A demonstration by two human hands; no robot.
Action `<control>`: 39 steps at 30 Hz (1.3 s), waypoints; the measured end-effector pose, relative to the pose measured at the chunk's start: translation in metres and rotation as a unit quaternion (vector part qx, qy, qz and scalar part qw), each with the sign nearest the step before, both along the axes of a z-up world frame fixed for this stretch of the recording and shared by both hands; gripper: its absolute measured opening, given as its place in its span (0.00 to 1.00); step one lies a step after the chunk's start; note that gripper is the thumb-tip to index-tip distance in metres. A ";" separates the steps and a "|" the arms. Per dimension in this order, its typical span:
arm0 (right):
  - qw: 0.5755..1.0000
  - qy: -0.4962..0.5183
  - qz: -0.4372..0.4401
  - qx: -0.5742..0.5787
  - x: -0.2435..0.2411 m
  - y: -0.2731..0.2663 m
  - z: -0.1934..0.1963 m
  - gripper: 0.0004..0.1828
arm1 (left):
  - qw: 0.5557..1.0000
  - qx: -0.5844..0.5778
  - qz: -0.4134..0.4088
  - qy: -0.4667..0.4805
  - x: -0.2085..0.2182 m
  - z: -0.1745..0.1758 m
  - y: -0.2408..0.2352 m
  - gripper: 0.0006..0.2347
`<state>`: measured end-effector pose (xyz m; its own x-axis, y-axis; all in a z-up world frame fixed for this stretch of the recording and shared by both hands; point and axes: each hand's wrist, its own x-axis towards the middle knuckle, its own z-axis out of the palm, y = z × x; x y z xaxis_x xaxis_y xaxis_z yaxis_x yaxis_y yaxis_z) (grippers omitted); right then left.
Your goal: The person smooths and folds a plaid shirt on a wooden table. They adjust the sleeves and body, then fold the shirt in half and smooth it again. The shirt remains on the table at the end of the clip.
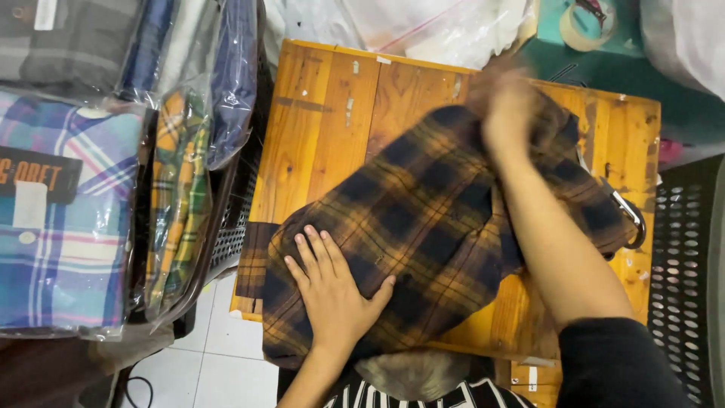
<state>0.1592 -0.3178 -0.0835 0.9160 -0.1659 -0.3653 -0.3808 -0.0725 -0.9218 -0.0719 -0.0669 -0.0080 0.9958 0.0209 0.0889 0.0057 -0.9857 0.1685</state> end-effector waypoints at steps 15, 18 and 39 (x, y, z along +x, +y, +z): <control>0.880 -0.364 -0.161 -0.259 -0.098 -0.032 0.081 0.18 | 0.984 -0.086 -0.155 -0.021 -0.019 0.000 0.019 0.29; 0.819 -0.461 -0.141 -0.312 -0.118 -0.046 0.110 0.09 | 0.975 -0.115 -0.191 -0.020 -0.021 0.001 0.023 0.30; 0.711 -0.428 0.133 -0.542 -0.152 -0.021 0.140 0.20 | 0.967 -0.188 -0.096 -0.145 -0.020 0.045 0.025 0.22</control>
